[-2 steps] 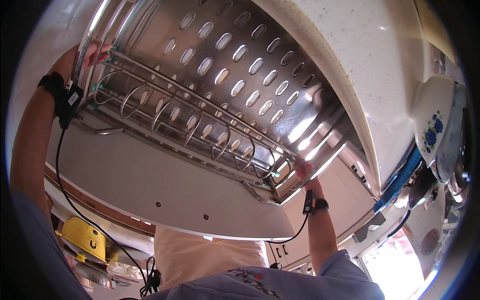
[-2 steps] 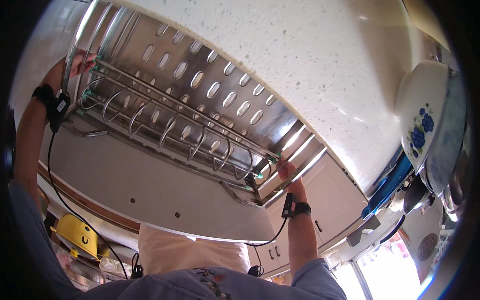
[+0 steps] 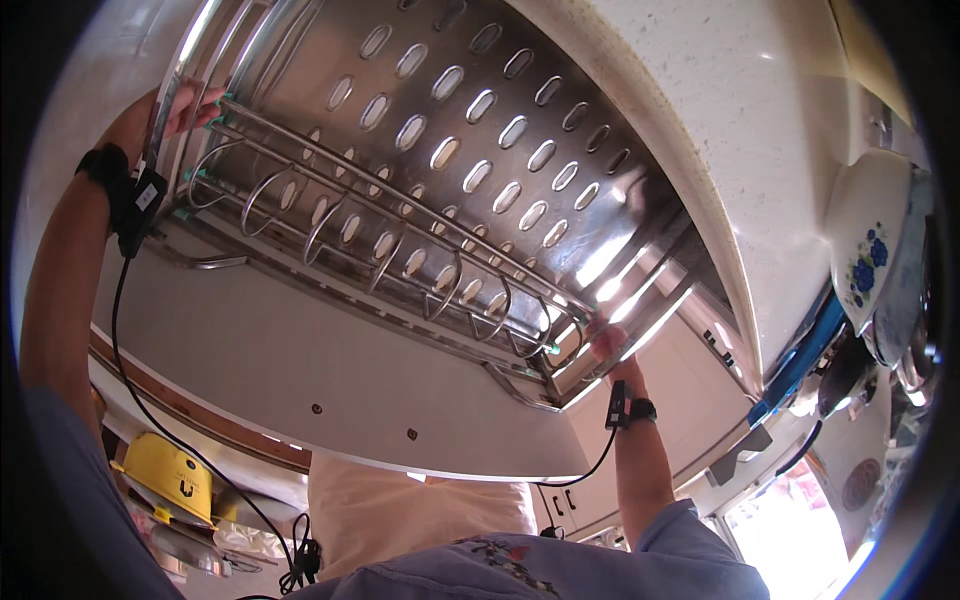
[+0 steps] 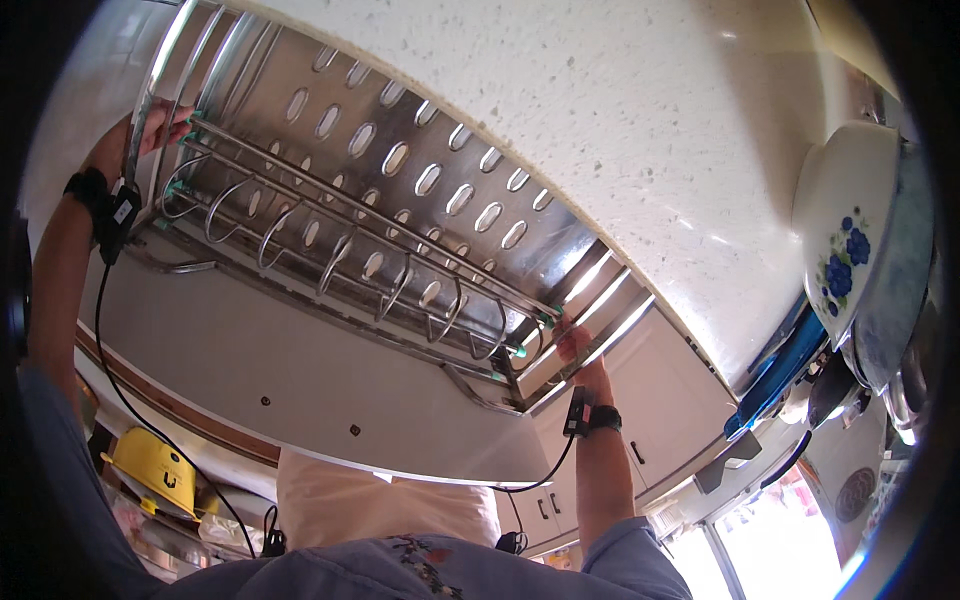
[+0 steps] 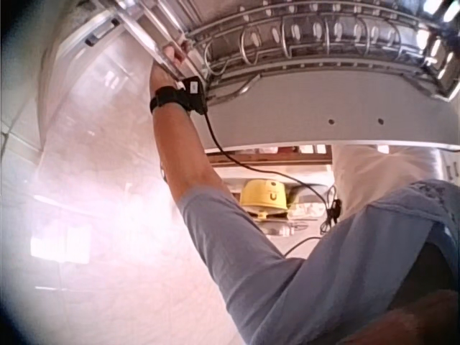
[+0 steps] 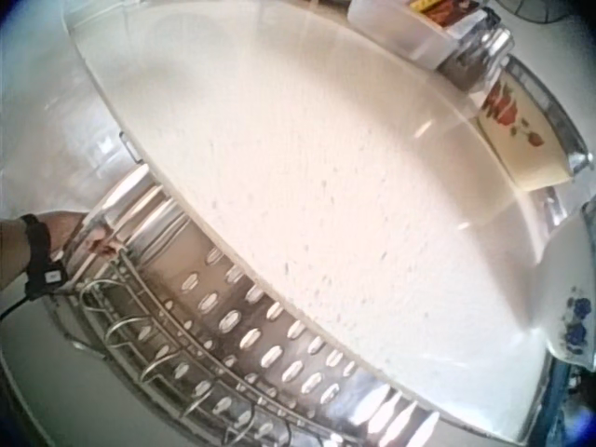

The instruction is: The person assembles a stainless steel dish rack by attaching green plastic clips to the frame and inserting a slotted metal tray. The person repeatedly adjusts the clips and tray to secure the components in place.

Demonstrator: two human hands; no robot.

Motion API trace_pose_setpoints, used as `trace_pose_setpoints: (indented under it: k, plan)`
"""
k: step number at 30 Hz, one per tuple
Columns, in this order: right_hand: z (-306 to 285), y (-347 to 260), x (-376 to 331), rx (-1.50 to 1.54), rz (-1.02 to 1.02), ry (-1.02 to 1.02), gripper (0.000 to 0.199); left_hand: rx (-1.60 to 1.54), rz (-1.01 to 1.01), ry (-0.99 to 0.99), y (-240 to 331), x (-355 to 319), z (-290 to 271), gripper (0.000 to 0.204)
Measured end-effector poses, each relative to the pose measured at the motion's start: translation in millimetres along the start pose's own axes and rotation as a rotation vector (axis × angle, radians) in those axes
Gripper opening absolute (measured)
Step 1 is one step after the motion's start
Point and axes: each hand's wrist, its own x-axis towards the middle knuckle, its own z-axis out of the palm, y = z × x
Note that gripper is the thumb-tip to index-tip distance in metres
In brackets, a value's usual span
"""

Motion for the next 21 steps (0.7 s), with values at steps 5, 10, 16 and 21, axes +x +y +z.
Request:
trace_pose_setpoints:
  k: [5, 10, 16, 21]
  plan:
    - [12.8, -6.5, -6.0, -0.262, -0.038, -0.065, 0.019, -0.097, 0.027, -0.021, -26.6, 21.4, -33.8, 0.026]
    - [21.5, -2.4, -12.1, -0.204, -0.093, -0.068, 0.019, 0.022, -0.004, -0.015, -15.0, 30.0, -19.8, 0.027]
    - [52.4, -3.7, -25.7, -0.248, -0.128, -0.039, 0.017, 0.032, -0.022, 0.017, -23.6, 27.4, -31.8, 0.025]
    - [13.3, 18.3, -0.5, -0.104, -0.127, -0.141, 0.019, 0.018, 0.034, 0.011, -13.1, 18.9, -13.6, 0.024]
